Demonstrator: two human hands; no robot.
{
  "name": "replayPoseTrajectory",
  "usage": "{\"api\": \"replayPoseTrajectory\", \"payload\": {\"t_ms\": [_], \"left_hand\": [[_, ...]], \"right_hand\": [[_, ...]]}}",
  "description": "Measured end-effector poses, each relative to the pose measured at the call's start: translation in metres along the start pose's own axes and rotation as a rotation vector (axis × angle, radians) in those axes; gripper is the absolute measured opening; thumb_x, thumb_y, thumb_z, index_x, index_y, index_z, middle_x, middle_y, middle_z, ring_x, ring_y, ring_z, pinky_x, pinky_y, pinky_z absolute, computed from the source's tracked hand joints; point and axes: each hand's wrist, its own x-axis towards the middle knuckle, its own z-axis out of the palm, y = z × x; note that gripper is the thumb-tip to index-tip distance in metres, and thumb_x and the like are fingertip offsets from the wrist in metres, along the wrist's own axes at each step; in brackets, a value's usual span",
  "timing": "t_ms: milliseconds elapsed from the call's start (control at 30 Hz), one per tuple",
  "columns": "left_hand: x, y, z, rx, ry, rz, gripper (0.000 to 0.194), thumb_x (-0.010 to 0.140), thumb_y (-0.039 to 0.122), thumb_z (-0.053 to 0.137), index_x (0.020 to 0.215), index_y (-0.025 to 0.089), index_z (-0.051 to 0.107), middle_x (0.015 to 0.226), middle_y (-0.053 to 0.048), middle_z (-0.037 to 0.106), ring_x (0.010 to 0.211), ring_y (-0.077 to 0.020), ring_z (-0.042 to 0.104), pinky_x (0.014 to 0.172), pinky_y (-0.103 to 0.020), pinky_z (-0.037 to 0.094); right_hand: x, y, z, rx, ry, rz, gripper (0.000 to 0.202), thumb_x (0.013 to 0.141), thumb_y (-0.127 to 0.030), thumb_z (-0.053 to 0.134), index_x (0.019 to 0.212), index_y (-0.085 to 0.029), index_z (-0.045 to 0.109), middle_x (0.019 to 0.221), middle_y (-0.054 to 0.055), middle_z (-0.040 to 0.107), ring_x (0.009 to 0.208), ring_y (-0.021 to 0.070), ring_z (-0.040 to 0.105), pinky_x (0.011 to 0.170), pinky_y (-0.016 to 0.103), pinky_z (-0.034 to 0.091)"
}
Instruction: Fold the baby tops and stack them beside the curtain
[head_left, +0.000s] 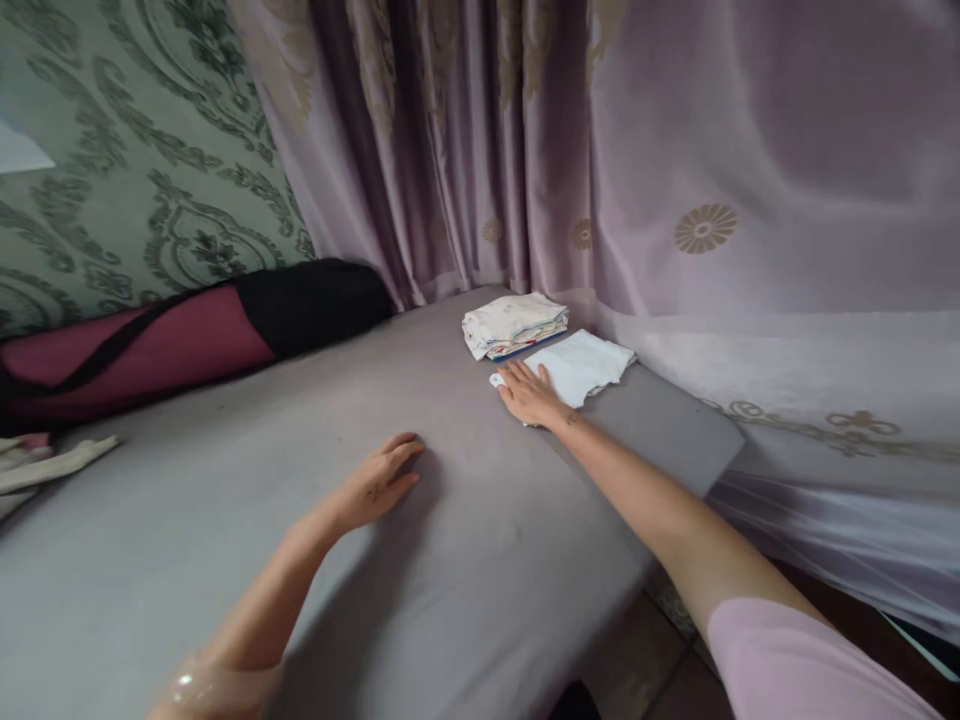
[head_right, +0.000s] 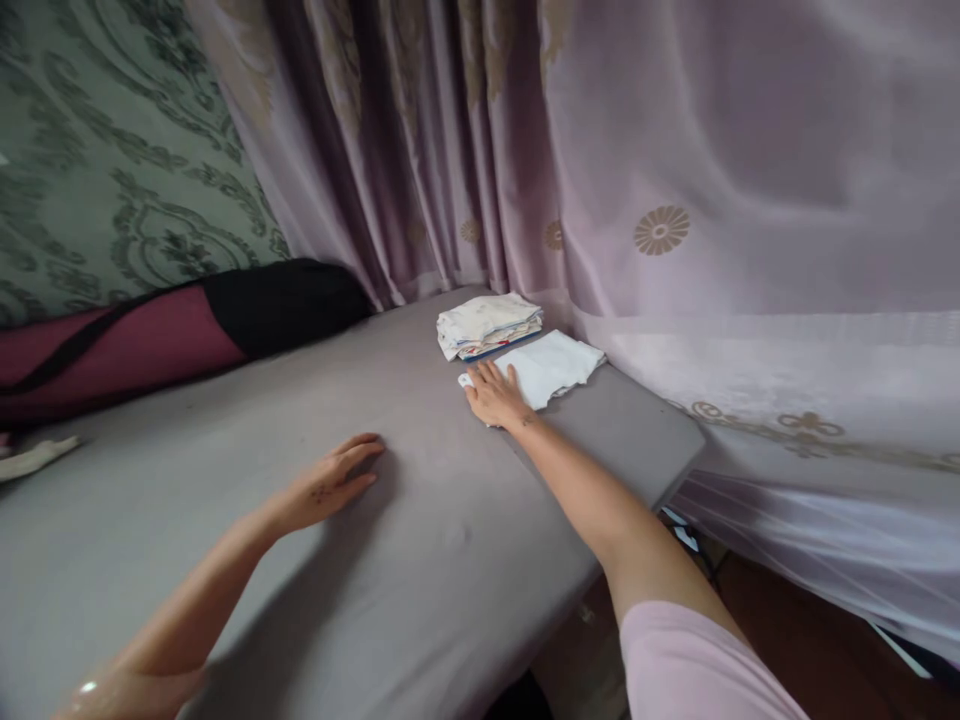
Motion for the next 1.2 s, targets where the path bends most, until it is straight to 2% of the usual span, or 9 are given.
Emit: {"api": "replayPoseTrajectory", "payload": {"t_ms": [400,500,633,767,867,933,1033,1100,1200], "left_hand": [[-0.131,-0.032,-0.017,0.03,0.057,-0.181,0.047,0.091,0.044,0.045,0.136,0.035,0.054,0.15,-0.003,0.045,0.134,-0.0267,0.047,0.111,-0.043,0.039],[-0.164,-0.037,-0.025,0.035,0.104,-0.264,0.047,0.091,0.044,0.046,0.136,0.037,0.055,0.149,-0.003,0.046,0.134,-0.0277,0.048,0.111,-0.043,0.04],[-0.206,-0.036,-0.034,0.044,0.174,-0.394,0.046,0.092,0.042,0.043,0.134,0.032,0.057,0.148,-0.008,0.048,0.134,-0.0269,0.047,0.111,-0.041,0.04],[-0.239,-0.041,-0.045,0.077,0.265,-0.538,0.045,0.091,0.038,0.046,0.134,0.028,0.057,0.146,-0.009,0.049,0.134,-0.0253,0.046,0.111,-0.038,0.038],[-0.256,-0.048,-0.054,0.112,0.286,-0.636,0.046,0.09,0.038,0.052,0.134,0.027,0.057,0.146,-0.011,0.048,0.136,-0.0262,0.043,0.111,-0.038,0.037],[-0.264,-0.051,-0.06,0.129,0.278,-0.714,0.049,0.089,0.042,0.055,0.135,0.026,0.055,0.149,-0.013,0.044,0.139,-0.0282,0.04,0.112,-0.04,0.035],[-0.268,-0.055,-0.067,0.133,0.308,-0.786,0.054,0.085,0.047,0.06,0.135,0.026,0.055,0.149,-0.014,0.044,0.14,-0.0295,0.038,0.111,-0.041,0.035],[-0.269,-0.059,-0.072,0.125,0.362,-0.766,0.051,0.081,0.045,0.065,0.129,0.026,0.06,0.143,-0.012,0.05,0.135,-0.0277,0.044,0.109,-0.037,0.038],[-0.27,-0.07,-0.081,0.079,0.447,-0.735,0.037,0.082,0.041,0.061,0.114,0.024,0.067,0.12,-0.009,0.066,0.11,-0.0229,0.062,0.096,-0.031,0.047]], "right_hand": [[0.006,0.003,0.009,-0.083,-0.011,0.009,0.057,0.101,-0.04,0.024,0.152,-0.016,0.031,0.159,0.012,0.028,0.146,0.0269,0.022,0.116,0.057,0.013],[0.006,0.003,0.007,-0.12,-0.003,-0.006,0.055,0.1,-0.037,0.025,0.15,-0.015,0.034,0.157,0.013,0.033,0.144,0.0276,0.026,0.115,0.058,0.018],[0.011,0.009,0.006,-0.131,0.039,-0.07,0.05,0.097,-0.034,0.025,0.139,-0.018,0.047,0.146,0.016,0.047,0.136,0.0294,0.04,0.107,0.061,0.03],[0.04,0.022,0.026,-0.105,0.066,-0.031,0.054,0.089,-0.034,0.028,0.131,-0.018,0.059,0.141,0.024,0.05,0.13,0.0359,0.047,0.095,0.06,0.041],[0.065,0.017,0.053,-0.047,0.218,-0.115,0.061,0.082,-0.036,0.034,0.135,-0.019,0.058,0.141,0.029,0.047,0.13,0.0415,0.045,0.091,0.066,0.038],[0.073,0.001,0.068,0.007,0.301,-0.232,0.064,0.078,-0.038,0.037,0.138,-0.024,0.056,0.14,0.028,0.048,0.13,0.0414,0.045,0.095,0.066,0.036],[0.072,-0.047,0.081,0.079,0.235,-0.342,0.064,0.077,-0.036,0.038,0.137,-0.024,0.057,0.138,0.023,0.053,0.128,0.0372,0.05,0.1,0.058,0.042],[0.065,-0.09,0.083,0.11,0.165,-0.426,0.061,0.079,-0.032,0.036,0.135,-0.02,0.058,0.14,0.02,0.052,0.129,0.0331,0.05,0.104,0.051,0.043],[0.046,-0.156,0.08,0.113,0.138,-0.57,0.059,0.081,-0.026,0.033,0.132,-0.014,0.06,0.144,0.019,0.049,0.131,0.0299,0.049,0.107,0.048,0.042]]}}
